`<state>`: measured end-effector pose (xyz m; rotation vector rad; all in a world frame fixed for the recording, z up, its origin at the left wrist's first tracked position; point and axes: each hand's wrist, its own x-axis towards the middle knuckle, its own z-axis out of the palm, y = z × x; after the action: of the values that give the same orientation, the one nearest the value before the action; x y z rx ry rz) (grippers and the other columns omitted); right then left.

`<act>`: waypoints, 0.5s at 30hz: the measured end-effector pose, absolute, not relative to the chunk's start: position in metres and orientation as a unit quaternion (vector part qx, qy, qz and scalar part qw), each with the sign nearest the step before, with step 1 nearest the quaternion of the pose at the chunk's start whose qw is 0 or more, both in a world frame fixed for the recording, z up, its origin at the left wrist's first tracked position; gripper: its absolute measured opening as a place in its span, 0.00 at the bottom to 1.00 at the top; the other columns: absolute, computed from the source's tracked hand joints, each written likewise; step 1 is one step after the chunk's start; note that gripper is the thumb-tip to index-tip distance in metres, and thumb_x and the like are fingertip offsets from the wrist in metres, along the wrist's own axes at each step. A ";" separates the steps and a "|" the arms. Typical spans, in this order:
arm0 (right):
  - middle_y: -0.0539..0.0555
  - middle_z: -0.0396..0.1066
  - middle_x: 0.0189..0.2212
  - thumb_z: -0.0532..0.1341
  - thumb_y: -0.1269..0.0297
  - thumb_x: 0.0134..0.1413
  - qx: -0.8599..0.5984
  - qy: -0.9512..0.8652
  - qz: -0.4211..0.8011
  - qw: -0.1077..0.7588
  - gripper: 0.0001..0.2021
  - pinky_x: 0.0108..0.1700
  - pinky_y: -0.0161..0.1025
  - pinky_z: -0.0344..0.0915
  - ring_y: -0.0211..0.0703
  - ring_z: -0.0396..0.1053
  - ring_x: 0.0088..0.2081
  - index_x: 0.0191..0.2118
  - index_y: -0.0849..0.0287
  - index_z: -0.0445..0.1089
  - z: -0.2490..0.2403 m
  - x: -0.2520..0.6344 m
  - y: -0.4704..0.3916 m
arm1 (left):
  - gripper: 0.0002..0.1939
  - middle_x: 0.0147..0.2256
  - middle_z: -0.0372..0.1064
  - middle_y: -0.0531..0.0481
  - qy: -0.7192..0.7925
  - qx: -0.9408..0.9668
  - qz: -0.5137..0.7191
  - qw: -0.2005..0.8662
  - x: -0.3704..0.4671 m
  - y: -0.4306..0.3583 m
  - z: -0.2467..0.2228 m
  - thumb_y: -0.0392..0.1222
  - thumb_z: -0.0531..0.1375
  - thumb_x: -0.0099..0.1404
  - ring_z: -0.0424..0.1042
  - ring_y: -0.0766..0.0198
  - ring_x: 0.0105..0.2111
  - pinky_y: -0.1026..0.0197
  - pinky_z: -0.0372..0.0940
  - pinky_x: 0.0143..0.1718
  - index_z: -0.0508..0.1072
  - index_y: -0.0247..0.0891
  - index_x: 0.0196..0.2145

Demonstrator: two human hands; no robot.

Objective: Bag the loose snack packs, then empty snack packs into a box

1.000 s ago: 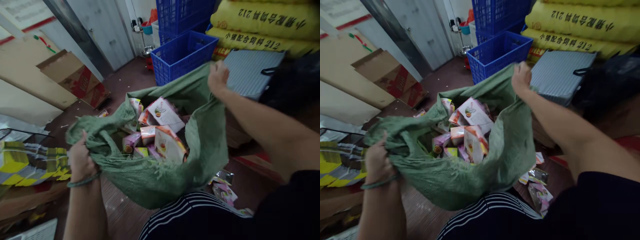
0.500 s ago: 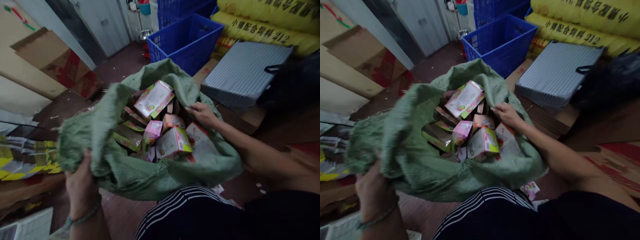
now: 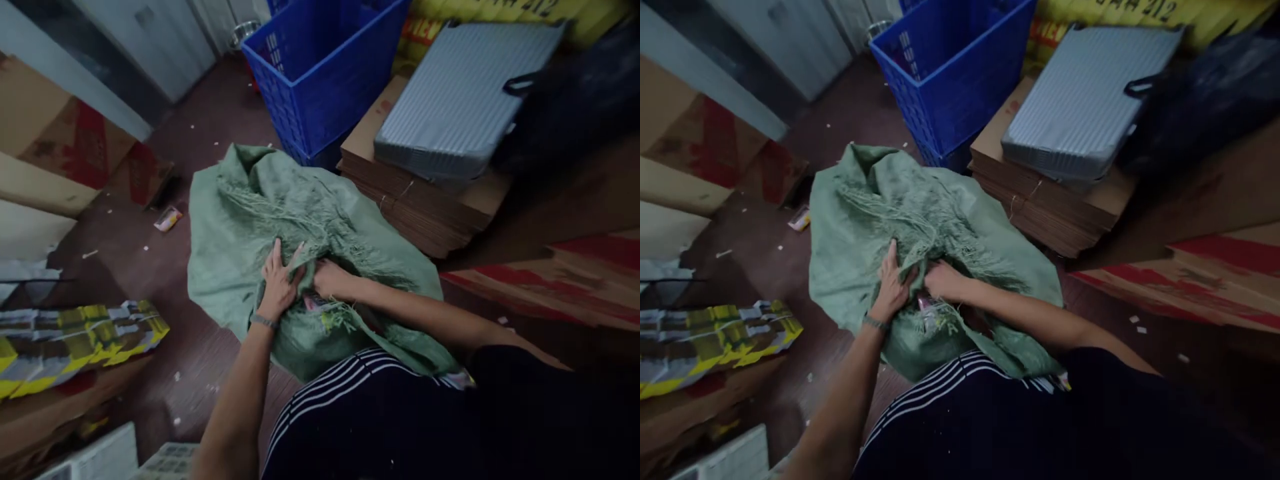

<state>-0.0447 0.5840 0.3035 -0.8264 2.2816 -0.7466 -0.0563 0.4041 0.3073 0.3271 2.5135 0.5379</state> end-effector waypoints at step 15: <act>0.64 0.52 0.69 0.66 0.40 0.62 -0.162 0.894 -0.339 0.243 0.36 0.68 0.71 0.41 0.69 0.41 0.71 0.70 0.50 0.62 0.240 0.016 0.680 | 0.31 0.74 0.40 0.46 0.941 0.211 0.035 0.262 -0.145 0.450 0.228 0.36 0.51 0.70 0.45 0.42 0.71 0.38 0.50 0.67 0.64 0.45 0.69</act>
<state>0.0163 0.6803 0.2403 -0.4414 2.4444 -0.9261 -0.1455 0.4496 0.2280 0.5720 2.5460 0.0935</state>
